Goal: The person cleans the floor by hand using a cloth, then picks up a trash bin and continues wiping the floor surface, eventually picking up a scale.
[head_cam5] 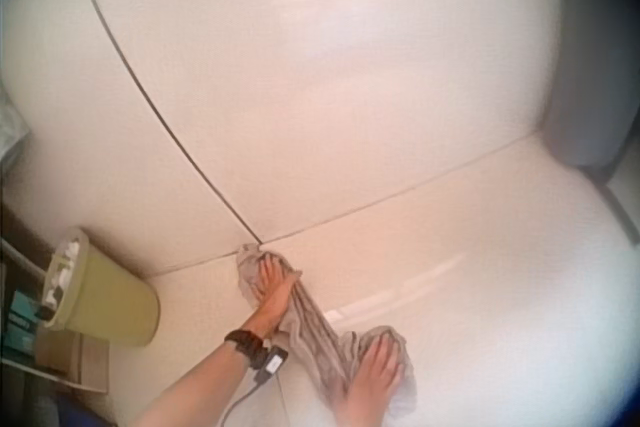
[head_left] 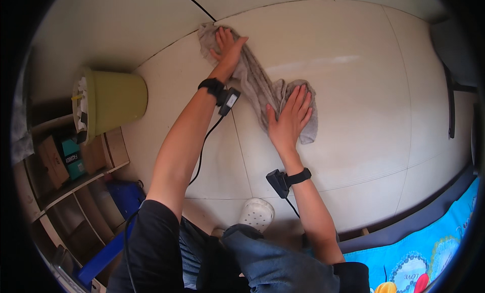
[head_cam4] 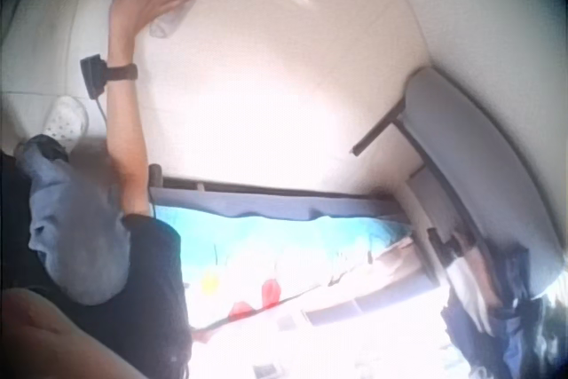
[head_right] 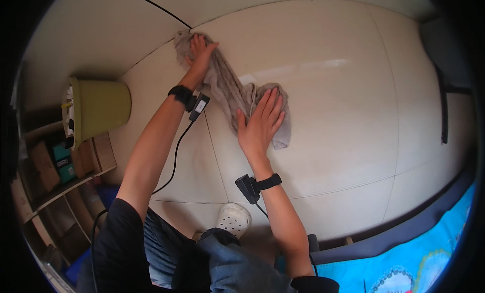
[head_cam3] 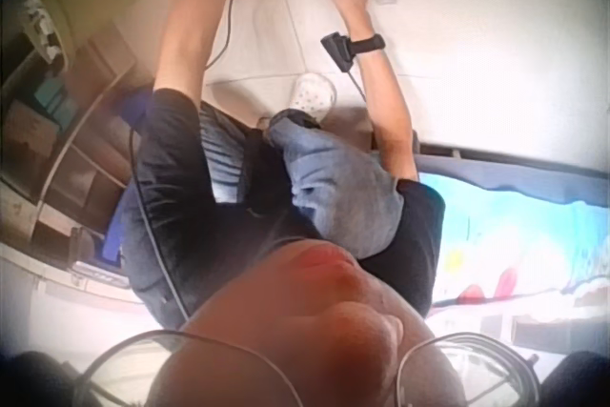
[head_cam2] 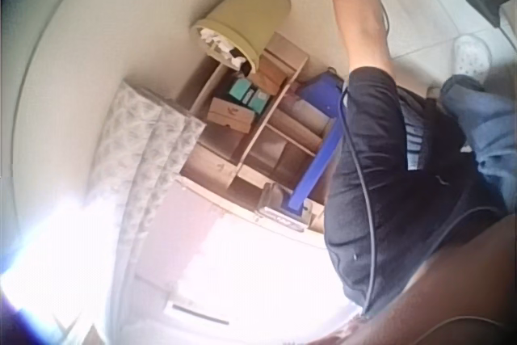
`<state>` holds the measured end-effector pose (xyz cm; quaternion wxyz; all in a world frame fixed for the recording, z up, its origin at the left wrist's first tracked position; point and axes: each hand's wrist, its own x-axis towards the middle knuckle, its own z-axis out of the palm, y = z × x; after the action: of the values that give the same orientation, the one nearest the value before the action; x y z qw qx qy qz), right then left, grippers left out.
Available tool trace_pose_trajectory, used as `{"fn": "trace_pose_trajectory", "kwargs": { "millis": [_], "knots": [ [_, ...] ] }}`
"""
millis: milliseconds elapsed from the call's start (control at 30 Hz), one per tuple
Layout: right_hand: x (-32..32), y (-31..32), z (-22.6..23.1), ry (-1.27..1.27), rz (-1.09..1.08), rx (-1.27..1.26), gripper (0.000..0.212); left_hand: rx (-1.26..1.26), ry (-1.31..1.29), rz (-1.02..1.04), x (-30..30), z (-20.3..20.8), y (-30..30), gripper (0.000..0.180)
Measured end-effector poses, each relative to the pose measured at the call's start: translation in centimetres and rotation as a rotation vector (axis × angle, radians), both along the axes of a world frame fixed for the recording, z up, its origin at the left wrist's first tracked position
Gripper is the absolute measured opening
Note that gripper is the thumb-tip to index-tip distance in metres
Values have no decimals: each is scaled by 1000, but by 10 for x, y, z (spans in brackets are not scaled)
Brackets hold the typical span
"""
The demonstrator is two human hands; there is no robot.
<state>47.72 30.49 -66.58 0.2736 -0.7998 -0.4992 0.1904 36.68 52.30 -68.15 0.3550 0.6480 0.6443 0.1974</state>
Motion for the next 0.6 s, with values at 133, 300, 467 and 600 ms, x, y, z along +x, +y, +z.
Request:
{"fn": "trace_pose_trajectory", "kwargs": {
  "millis": [133,300,467,600],
  "knots": [
    [5,10,0,-14,-25,5,83,56,150,-38,43,-5,18,94],
    [8,7,-2,-45,-2,-29,81,103,172,-566,113,-1,8,80],
    [24,-10,-8,-63,93,-51,80,161,105,-988,152,-1,-60,69],
    [56,-45,-1,-95,107,-94,86,90,-40,-1111,128,6,-81,63]
  ]
}}
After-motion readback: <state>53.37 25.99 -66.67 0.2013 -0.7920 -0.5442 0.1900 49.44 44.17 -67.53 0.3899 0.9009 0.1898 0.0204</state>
